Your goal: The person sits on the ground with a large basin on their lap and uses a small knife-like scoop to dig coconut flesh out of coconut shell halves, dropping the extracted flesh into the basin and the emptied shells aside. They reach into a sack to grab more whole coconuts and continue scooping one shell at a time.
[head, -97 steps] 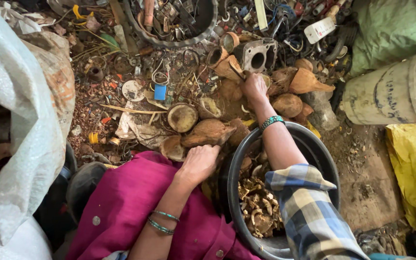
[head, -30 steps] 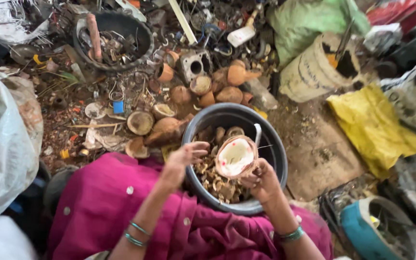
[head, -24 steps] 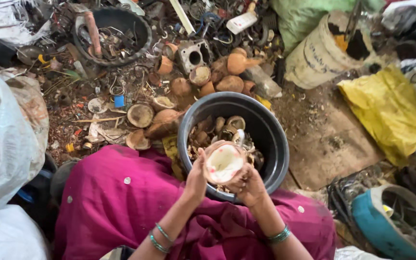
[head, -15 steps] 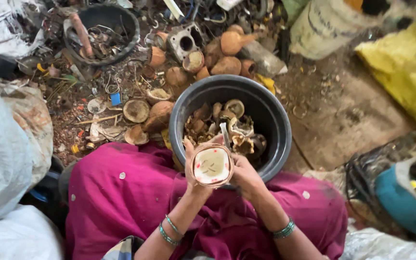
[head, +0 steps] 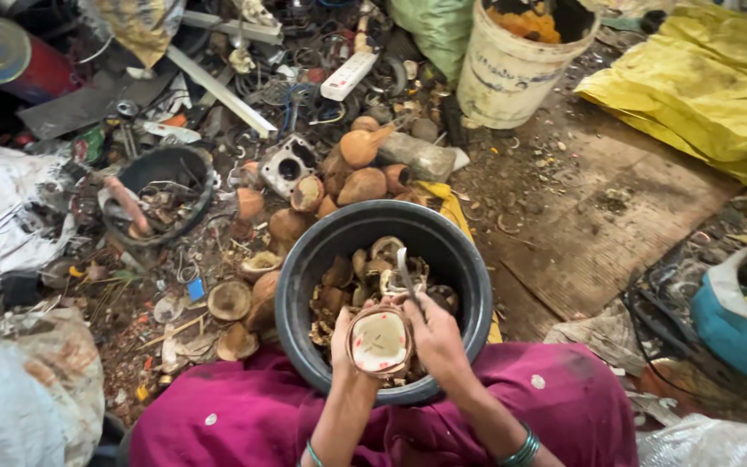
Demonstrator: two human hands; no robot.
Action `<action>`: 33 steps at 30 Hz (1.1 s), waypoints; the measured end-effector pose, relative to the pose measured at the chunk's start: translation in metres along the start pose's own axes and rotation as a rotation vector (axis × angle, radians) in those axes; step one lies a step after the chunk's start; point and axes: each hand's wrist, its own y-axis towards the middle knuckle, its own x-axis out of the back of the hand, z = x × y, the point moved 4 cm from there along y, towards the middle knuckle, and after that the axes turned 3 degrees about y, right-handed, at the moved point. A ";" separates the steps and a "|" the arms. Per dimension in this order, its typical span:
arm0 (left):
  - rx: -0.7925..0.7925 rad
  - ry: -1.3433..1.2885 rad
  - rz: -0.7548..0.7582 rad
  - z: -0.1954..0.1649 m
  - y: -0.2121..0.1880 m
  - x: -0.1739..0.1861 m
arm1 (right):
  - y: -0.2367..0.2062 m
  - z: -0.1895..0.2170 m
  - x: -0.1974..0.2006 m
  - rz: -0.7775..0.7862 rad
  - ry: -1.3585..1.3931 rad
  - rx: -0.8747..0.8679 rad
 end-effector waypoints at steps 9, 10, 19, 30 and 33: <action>0.029 0.046 -0.017 -0.013 0.052 -0.051 | 0.004 0.037 0.033 -0.123 -0.258 0.046; 0.033 0.022 0.020 -0.009 0.053 -0.054 | 0.005 0.040 0.032 -0.127 -0.294 0.113; -0.124 0.051 0.324 0.019 -0.026 -0.077 | 0.010 0.001 0.021 -0.082 0.566 -0.212; -0.210 -0.149 0.491 0.007 -0.030 -0.070 | 0.002 -0.007 0.000 0.051 0.390 -0.218; -0.142 -0.150 0.483 0.000 -0.020 -0.053 | 0.005 0.003 0.003 0.112 0.148 -0.077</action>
